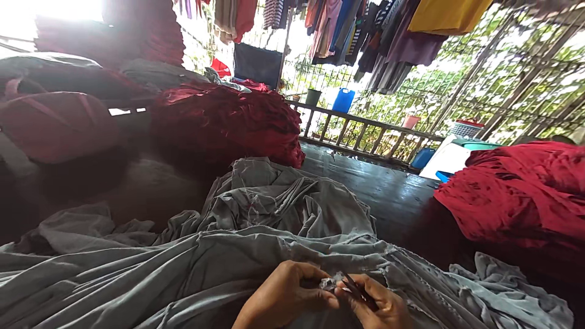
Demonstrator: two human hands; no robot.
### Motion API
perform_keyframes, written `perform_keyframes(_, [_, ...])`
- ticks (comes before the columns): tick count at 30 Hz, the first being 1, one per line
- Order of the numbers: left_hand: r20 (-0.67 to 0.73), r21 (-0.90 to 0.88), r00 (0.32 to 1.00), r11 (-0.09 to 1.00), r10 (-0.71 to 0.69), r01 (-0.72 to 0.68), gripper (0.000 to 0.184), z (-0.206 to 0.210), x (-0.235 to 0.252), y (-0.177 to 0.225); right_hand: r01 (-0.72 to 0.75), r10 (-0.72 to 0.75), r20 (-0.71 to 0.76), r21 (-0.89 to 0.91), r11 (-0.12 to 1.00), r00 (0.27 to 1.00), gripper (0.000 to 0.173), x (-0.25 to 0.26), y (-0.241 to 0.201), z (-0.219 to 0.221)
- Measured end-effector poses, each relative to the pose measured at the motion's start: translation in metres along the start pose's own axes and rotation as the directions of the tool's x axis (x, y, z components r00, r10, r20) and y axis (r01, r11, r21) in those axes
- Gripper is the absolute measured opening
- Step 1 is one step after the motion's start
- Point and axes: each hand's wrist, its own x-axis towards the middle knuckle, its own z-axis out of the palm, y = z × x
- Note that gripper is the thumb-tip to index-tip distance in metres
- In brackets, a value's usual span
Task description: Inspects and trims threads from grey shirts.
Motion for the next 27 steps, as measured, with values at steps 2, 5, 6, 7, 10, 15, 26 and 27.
perform_keyframes(2, [-0.046,0.010,0.998,0.999,0.037,-0.036,0.017,0.002,0.001,-0.002,0.005,-0.005,0.017,0.002,1.000,1.000,0.015,0.000,0.001,-0.001])
perform_keyframes(5, [-0.088,0.017,0.989,0.993,0.117,-0.116,0.016,0.004,0.001,-0.006,0.008,-0.008,0.018,0.030,1.000,1.000,0.014,0.002,0.004,-0.001])
perform_keyframes(6, [-0.092,0.015,0.987,0.991,0.131,-0.130,0.016,0.004,0.001,-0.006,0.011,-0.011,0.014,0.042,0.999,1.000,0.014,0.002,0.005,-0.001])
perform_keyframes(7, [-0.092,0.014,0.987,0.991,0.134,-0.134,0.016,0.005,0.001,-0.006,0.014,-0.015,0.012,0.050,0.999,1.000,0.014,0.002,0.006,-0.001])
perform_keyframes(10, [-0.117,-0.007,0.982,0.988,0.150,-0.152,0.012,0.006,0.002,-0.008,0.026,-0.026,0.010,0.025,0.999,1.000,0.017,0.001,0.005,-0.001])
perform_keyframes(15, [-0.212,-0.054,0.958,0.976,0.195,-0.211,0.013,0.011,0.004,-0.011,0.005,-0.004,0.038,-0.030,1.000,0.999,0.018,0.001,0.001,-0.002])
perform_keyframes(26, [-0.241,-0.203,0.967,0.969,0.088,-0.139,0.009,0.012,0.005,-0.009,0.052,0.045,0.325,-0.286,0.957,0.945,0.034,0.019,-0.033,-0.044])
perform_keyframes(27, [-0.249,-0.220,0.965,0.965,0.087,-0.144,0.009,0.013,0.005,-0.009,0.029,0.079,0.340,-0.301,0.953,0.937,0.031,0.024,-0.035,-0.050])
